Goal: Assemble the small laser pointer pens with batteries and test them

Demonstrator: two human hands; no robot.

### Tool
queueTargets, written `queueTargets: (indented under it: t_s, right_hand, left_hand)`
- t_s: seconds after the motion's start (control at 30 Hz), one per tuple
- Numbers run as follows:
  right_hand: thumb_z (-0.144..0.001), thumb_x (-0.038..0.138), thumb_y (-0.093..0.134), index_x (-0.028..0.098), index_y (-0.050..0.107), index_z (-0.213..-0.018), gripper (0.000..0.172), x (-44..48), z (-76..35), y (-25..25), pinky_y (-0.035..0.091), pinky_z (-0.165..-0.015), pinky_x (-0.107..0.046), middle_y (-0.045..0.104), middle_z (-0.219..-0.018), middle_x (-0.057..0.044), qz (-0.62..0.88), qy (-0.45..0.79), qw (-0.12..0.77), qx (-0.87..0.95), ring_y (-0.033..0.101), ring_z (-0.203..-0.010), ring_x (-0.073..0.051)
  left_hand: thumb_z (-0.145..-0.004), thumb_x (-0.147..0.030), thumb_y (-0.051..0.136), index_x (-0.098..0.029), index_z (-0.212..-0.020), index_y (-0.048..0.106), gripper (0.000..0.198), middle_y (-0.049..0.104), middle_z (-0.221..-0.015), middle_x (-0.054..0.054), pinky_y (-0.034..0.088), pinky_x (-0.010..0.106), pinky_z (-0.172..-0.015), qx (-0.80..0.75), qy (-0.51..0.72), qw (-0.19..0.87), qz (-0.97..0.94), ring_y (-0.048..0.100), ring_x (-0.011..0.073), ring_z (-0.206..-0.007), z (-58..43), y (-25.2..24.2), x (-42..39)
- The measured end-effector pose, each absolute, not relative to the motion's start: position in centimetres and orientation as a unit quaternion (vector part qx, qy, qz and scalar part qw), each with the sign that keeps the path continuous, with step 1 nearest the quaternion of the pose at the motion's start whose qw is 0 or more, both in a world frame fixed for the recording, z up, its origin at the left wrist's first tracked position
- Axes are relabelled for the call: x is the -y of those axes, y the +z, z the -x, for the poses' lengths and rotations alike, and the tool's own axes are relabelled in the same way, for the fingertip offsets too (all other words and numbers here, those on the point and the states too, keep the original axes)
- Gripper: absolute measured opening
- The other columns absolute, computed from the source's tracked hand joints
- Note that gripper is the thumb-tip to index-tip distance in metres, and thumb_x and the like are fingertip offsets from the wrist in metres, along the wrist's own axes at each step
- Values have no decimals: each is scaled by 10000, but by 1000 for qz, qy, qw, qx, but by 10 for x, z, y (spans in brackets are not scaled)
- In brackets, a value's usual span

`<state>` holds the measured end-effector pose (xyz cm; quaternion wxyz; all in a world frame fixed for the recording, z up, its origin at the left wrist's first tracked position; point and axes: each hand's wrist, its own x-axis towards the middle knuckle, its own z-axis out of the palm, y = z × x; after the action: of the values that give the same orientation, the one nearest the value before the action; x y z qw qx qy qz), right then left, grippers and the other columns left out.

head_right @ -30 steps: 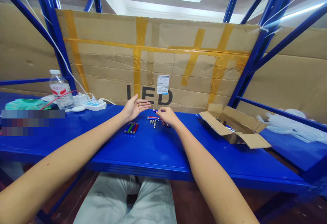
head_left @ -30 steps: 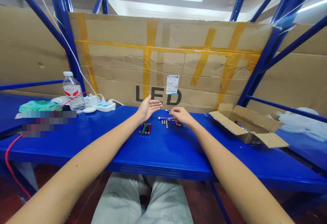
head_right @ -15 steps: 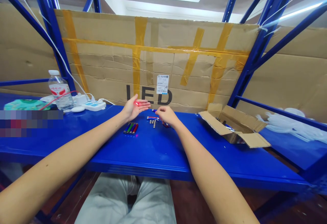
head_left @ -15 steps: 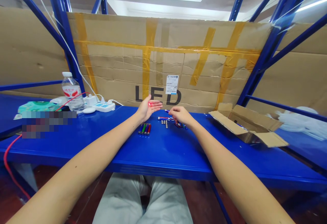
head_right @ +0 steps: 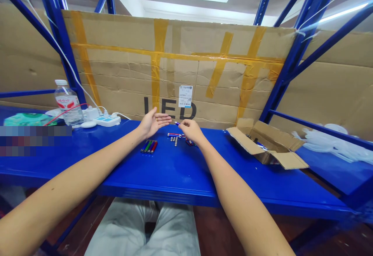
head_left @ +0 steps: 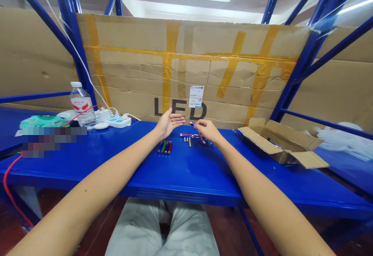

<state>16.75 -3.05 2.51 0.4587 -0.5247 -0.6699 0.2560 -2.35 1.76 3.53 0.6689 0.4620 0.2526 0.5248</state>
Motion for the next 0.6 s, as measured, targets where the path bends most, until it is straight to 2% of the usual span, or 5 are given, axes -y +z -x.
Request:
queueTargets:
  t_s: [0.17, 0.6]
  right_hand:
    - [-769, 267, 558, 179, 565, -683, 124, 35, -166, 27, 383, -399, -231, 479, -482, 51, 540, 235, 422, 690, 463, -381, -103]
    - [-781, 292, 569, 179, 564, -690, 145, 38, -164, 28, 379, -409, -229, 492, -492, 50, 541, 228, 414, 696, 464, -392, -103]
  left_hand:
    - [-956, -510, 346, -59, -966, 668, 555, 721, -929, 207, 507, 398, -936, -249, 527, 670, -460, 696, 275, -950, 24, 36, -17]
    - [-948, -546, 328, -76, -1040, 659, 582, 721, -976, 198, 501, 413, -945, -239, 514, 672, -478, 686, 281, -982, 24, 36, -17]
